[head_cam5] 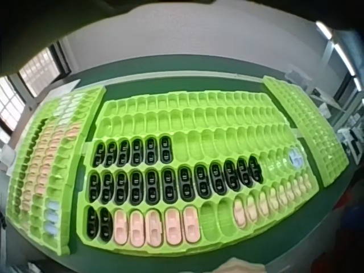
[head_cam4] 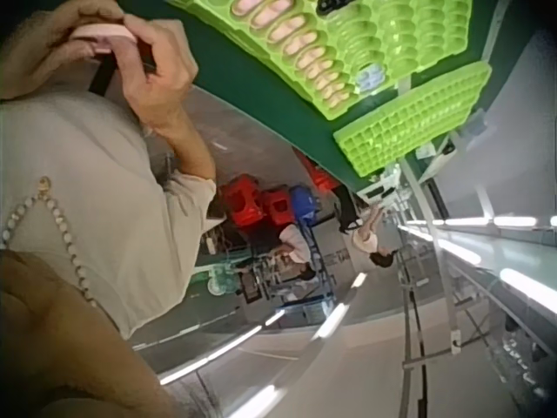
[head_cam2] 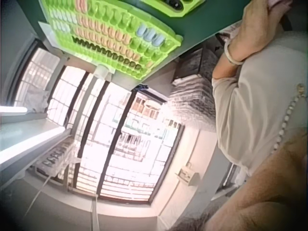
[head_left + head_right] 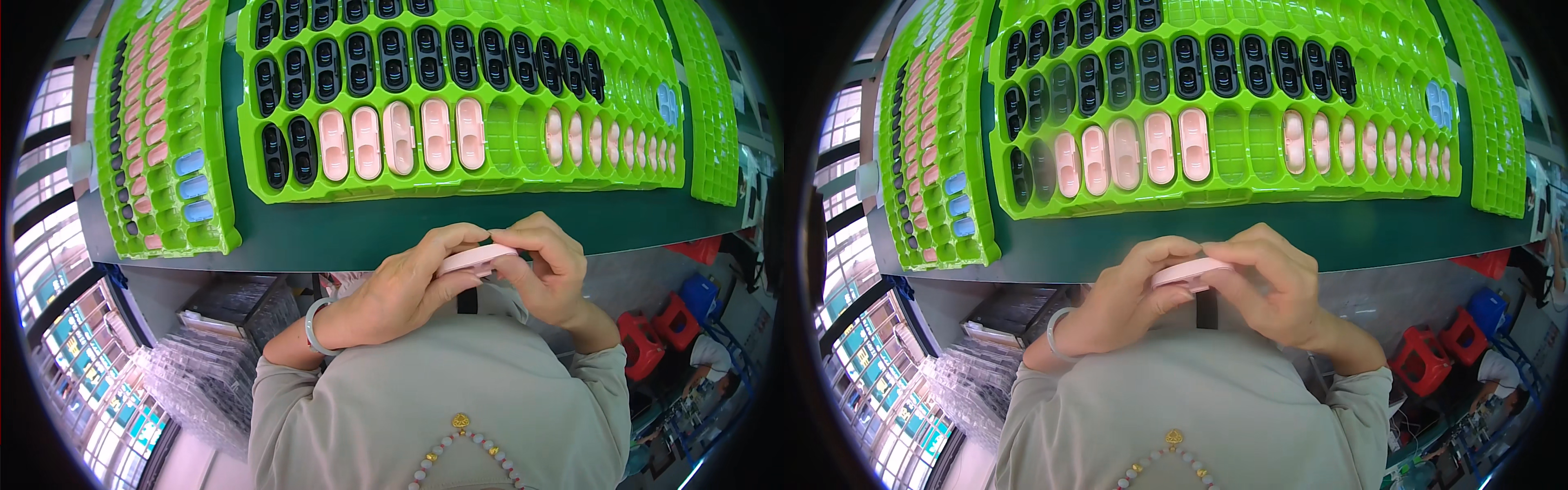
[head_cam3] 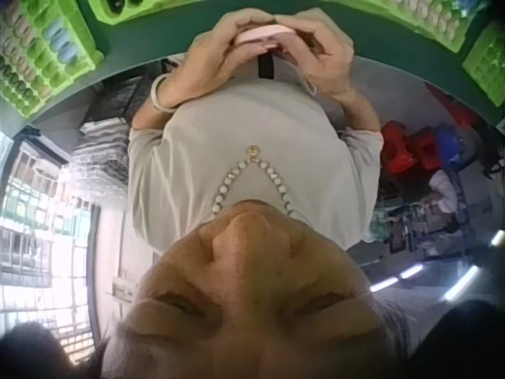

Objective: The person repeatedly picks up pink plastic components from a green tray, snaps them together to form a single unit, and places the assembled unit back into the tray. The process is repetitive, involving picking, snapping, and placing actions throughout the clip.

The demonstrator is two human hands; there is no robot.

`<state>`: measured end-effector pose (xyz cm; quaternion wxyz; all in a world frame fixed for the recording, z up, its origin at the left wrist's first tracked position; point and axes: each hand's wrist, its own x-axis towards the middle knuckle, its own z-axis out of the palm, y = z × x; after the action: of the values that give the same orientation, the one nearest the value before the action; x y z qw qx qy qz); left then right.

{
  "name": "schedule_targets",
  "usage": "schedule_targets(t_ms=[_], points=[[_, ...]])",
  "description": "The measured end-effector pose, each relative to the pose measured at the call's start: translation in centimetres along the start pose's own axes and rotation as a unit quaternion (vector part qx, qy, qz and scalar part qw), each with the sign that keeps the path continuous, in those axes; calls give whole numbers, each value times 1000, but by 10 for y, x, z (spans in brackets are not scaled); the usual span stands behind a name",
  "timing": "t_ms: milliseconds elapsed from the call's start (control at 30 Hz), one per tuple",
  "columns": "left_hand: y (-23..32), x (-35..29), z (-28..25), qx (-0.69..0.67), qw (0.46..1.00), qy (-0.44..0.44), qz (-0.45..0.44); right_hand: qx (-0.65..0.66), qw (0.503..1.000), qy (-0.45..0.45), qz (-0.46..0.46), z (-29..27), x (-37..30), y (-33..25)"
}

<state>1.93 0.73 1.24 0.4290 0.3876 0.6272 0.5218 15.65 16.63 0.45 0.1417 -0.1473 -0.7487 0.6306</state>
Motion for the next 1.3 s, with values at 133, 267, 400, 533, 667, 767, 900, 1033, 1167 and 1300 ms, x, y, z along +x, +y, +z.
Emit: schedule_targets(t_ms=[133,267,400,533,667,767,900,1033,1167,1300], points=[[-1,-1,-5,-66,992,-20,-102,-3,998,57,-18,12,-3,4],[-7,1,-1,-77,993,39,-87,-43,994,77,-64,19,-2,7],[-6,9,-4,-119,984,11,-135,-50,995,78,-22,18,-1,11],[-23,11,10,-183,976,-28,-113,-128,991,47,-11,-21,27,-9],[-22,13,12,-146,986,-22,-74,-236,971,34,0,-65,79,-29],[-28,12,5,-88,992,-63,-64,-285,952,-104,-43,-75,117,-23],[-32,10,5,-94,993,-56,-33,-297,936,-185,26,-58,138,-21],[-31,11,4,-81,994,-68,-12,-321,933,-158,-42,-54,137,0],[-28,13,-1,-75,994,-85,-2,-376,916,-63,-123,-63,132,-11],[-30,14,1,-90,992,-85,5,-432,889,-82,-127,-113,122,-29]])
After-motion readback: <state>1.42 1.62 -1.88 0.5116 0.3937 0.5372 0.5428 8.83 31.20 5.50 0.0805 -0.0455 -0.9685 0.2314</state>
